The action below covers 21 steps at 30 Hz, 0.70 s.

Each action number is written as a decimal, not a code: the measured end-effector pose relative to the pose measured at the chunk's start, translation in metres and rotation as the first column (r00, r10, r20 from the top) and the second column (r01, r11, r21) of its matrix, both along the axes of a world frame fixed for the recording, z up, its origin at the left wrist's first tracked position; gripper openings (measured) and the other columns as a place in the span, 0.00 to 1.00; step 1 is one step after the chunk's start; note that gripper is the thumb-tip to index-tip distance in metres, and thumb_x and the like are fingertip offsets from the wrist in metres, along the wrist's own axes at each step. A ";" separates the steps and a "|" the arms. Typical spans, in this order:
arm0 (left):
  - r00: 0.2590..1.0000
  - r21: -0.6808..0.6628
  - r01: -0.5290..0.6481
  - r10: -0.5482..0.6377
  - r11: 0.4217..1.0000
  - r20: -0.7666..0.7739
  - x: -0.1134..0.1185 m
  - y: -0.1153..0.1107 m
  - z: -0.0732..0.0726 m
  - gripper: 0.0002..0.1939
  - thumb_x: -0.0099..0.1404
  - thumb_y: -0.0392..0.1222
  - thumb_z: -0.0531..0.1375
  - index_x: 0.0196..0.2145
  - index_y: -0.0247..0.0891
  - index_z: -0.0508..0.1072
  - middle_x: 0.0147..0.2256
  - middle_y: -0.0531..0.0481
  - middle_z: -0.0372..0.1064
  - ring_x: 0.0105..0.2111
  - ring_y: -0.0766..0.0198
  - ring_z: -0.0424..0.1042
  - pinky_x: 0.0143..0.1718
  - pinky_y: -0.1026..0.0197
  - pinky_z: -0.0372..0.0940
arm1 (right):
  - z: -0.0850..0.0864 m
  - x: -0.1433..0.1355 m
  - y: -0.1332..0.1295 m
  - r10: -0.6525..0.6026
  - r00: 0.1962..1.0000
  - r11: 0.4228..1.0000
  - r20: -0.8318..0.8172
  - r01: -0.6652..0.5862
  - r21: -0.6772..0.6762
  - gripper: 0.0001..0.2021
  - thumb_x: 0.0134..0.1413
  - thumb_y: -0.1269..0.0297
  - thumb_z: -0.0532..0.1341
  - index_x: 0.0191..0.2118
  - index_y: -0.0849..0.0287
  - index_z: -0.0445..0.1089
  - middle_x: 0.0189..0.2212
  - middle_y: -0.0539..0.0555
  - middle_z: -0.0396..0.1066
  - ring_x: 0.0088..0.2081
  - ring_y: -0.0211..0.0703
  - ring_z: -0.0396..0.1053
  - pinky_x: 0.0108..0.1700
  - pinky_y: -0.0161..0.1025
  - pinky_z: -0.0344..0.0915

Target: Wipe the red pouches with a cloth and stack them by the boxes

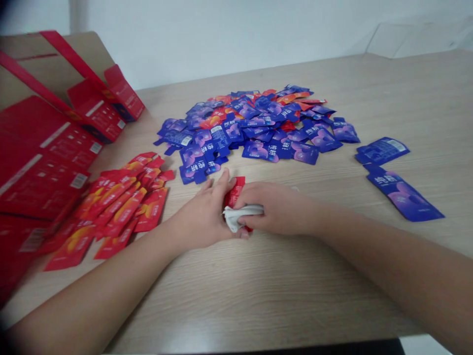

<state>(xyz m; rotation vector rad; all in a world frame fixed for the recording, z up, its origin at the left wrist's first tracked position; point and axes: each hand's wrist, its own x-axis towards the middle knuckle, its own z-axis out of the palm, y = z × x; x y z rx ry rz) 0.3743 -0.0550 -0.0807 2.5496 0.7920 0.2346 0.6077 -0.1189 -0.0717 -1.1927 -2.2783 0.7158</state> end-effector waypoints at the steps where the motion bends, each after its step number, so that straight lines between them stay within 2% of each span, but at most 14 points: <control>1: 1.000 -0.009 -0.005 0.005 1.000 -0.006 0.000 0.000 0.002 0.76 0.55 0.72 0.74 0.78 0.27 0.34 0.75 0.20 0.44 0.76 0.35 0.49 0.76 0.32 0.41 | -0.003 -0.003 0.001 -0.061 0.998 0.998 0.027 0.061 0.027 0.08 0.63 0.58 0.68 0.46 0.49 0.80 0.48 0.54 0.81 0.50 0.54 0.78 0.54 0.49 0.72; 3: 0.999 -0.032 -0.028 0.027 0.999 -0.030 0.001 0.000 0.005 0.76 0.55 0.73 0.73 0.78 0.26 0.36 0.76 0.20 0.41 0.76 0.34 0.48 0.76 0.33 0.43 | -0.010 -0.006 0.008 -0.194 0.979 0.977 0.065 0.187 0.102 0.08 0.62 0.56 0.67 0.44 0.49 0.80 0.46 0.56 0.81 0.48 0.58 0.78 0.52 0.51 0.72; 6: 0.996 -0.037 -0.059 0.056 0.998 -0.074 0.001 -0.003 0.008 0.77 0.56 0.74 0.72 0.78 0.24 0.34 0.76 0.20 0.39 0.76 0.31 0.46 0.76 0.33 0.45 | -0.018 -0.004 0.023 -0.327 0.939 0.932 0.107 0.302 0.202 0.08 0.65 0.56 0.65 0.42 0.51 0.80 0.42 0.58 0.80 0.47 0.60 0.77 0.51 0.53 0.72; 8: 0.995 0.009 -0.039 0.040 0.999 -0.086 0.000 -0.009 0.008 0.72 0.61 0.71 0.70 0.79 0.26 0.34 0.77 0.20 0.39 0.77 0.29 0.44 0.76 0.32 0.44 | -0.020 0.001 0.030 -0.417 0.904 0.889 0.095 0.384 0.248 0.09 0.66 0.55 0.63 0.43 0.52 0.79 0.43 0.58 0.80 0.47 0.61 0.77 0.50 0.54 0.71; 10: 0.996 0.076 0.031 -0.025 0.997 -0.086 -0.001 -0.018 0.007 0.58 0.69 0.65 0.66 0.80 0.35 0.41 0.77 0.25 0.39 0.77 0.28 0.40 0.75 0.29 0.43 | -0.020 0.007 0.034 -0.512 0.857 0.837 0.054 0.484 0.257 0.10 0.65 0.54 0.63 0.44 0.52 0.78 0.44 0.58 0.80 0.46 0.60 0.77 0.48 0.54 0.72; 12: 0.993 0.118 0.093 -0.084 0.989 -0.084 -0.002 -0.029 0.007 0.45 0.72 0.64 0.64 0.77 0.45 0.54 0.78 0.30 0.42 0.77 0.26 0.39 0.74 0.27 0.45 | -0.020 0.011 0.036 -0.587 0.810 0.785 0.011 0.566 0.251 0.10 0.64 0.54 0.64 0.44 0.53 0.78 0.43 0.58 0.80 0.45 0.59 0.78 0.47 0.53 0.72; 15: 0.993 0.154 0.092 -0.079 0.984 -0.090 -0.001 -0.042 0.009 0.39 0.70 0.67 0.65 0.70 0.46 0.67 0.75 0.30 0.51 0.76 0.27 0.47 0.73 0.29 0.50 | -0.020 0.014 0.038 -0.626 0.780 0.755 -0.016 0.611 0.239 0.09 0.63 0.55 0.65 0.42 0.53 0.77 0.42 0.58 0.80 0.43 0.58 0.77 0.47 0.53 0.71; 16: 0.993 0.179 0.076 -0.058 0.981 -0.105 0.000 -0.045 0.011 0.36 0.72 0.64 0.64 0.70 0.44 0.67 0.74 0.29 0.54 0.75 0.29 0.50 0.73 0.31 0.52 | -0.020 0.014 0.039 -0.626 0.779 0.754 -0.020 0.612 0.237 0.09 0.63 0.55 0.65 0.41 0.53 0.77 0.42 0.58 0.80 0.43 0.58 0.77 0.47 0.52 0.71; 18: 0.985 0.242 0.075 -0.034 0.967 -0.170 0.002 -0.049 0.016 0.30 0.76 0.51 0.61 0.71 0.39 0.65 0.72 0.26 0.57 0.74 0.33 0.56 0.72 0.36 0.56 | -0.021 0.014 0.040 -0.621 0.784 0.759 -0.025 0.608 0.232 0.09 0.63 0.55 0.65 0.41 0.53 0.77 0.42 0.57 0.80 0.43 0.57 0.77 0.46 0.52 0.71; 21: 0.955 0.291 0.084 0.006 0.953 -0.296 0.003 -0.052 0.028 0.31 0.77 0.34 0.55 0.75 0.37 0.58 0.67 0.26 0.65 0.65 0.41 0.72 0.63 0.44 0.69 | -0.022 0.014 0.041 -0.619 0.785 0.764 -0.026 0.609 0.215 0.08 0.63 0.55 0.65 0.41 0.53 0.76 0.42 0.57 0.80 0.43 0.57 0.77 0.46 0.51 0.71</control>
